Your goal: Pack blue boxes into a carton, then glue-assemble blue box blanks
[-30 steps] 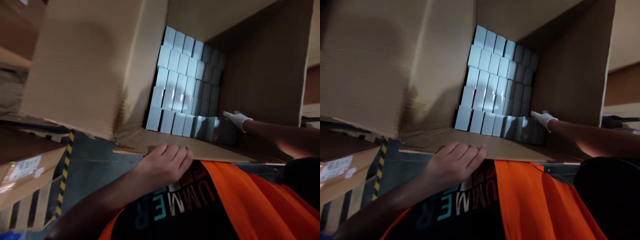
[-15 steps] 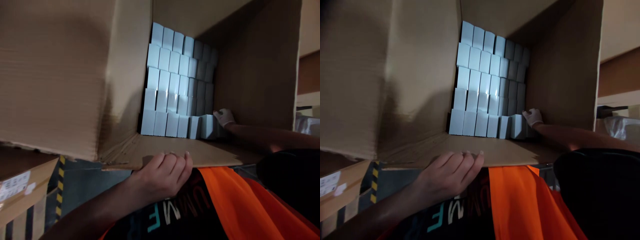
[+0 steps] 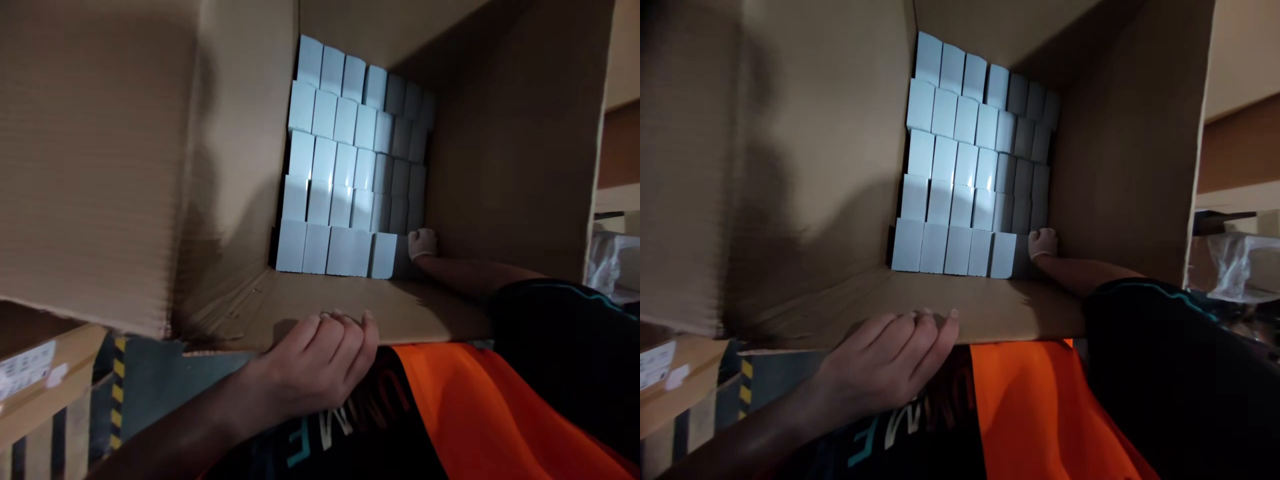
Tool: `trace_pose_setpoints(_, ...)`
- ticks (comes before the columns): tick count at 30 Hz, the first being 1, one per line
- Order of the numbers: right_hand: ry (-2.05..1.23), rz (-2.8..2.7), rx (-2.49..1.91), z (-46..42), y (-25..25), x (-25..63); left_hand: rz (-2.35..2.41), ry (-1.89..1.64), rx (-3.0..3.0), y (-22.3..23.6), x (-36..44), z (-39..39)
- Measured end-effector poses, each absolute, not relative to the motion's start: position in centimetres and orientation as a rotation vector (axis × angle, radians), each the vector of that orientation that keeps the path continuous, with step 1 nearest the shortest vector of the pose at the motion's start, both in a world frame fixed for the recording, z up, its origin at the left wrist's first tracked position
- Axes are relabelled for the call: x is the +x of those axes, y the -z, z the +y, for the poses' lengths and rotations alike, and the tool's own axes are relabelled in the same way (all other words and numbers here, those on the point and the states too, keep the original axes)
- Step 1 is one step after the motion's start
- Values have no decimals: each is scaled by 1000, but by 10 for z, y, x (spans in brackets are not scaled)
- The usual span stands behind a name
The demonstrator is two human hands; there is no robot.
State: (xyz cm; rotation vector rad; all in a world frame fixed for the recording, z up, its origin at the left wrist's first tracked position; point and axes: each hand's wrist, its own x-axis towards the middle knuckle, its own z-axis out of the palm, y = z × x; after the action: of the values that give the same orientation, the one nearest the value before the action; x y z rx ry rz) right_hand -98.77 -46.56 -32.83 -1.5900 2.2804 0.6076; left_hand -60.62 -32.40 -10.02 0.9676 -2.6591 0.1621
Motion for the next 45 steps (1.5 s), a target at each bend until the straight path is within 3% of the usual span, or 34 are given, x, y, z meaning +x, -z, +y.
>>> trace_pose_setpoints(5,-545,2123,-1812,-468,324,-993,-2622,-171,996,104,-607,-323)
trace_pose_setpoints(11,-344,348,-2581,-455,357,-994,-2583,-159,1020,109,-608,-320)
trace_pose_setpoints(13,-244,125,-2661,-451,384,-994,-2582,-160,1016,107,-608,-320)
trace_pose_setpoints(19,-356,147,-2600,-451,428,-994,-2621,-122,1004,104,-608,-322)
trace_pose_setpoints(24,-453,251,-2453,-451,405,-988,-2588,-104,1034,104,-611,-323)
trace_pose_setpoints(31,-191,39,-2503,-469,364,-895,-2555,-146,1112,102,-616,-322)
trace_pose_setpoints(36,97,-265,-2640,-471,401,-794,-2551,-155,1095,106,-615,-321)
trace_pose_setpoints(41,-36,-224,-2640,-468,445,-800,-2572,-209,1143,108,-613,-318)
trace_pose_setpoints(45,-181,-141,-2584,-467,452,-804,-2574,-185,1129,106,-613,-320)
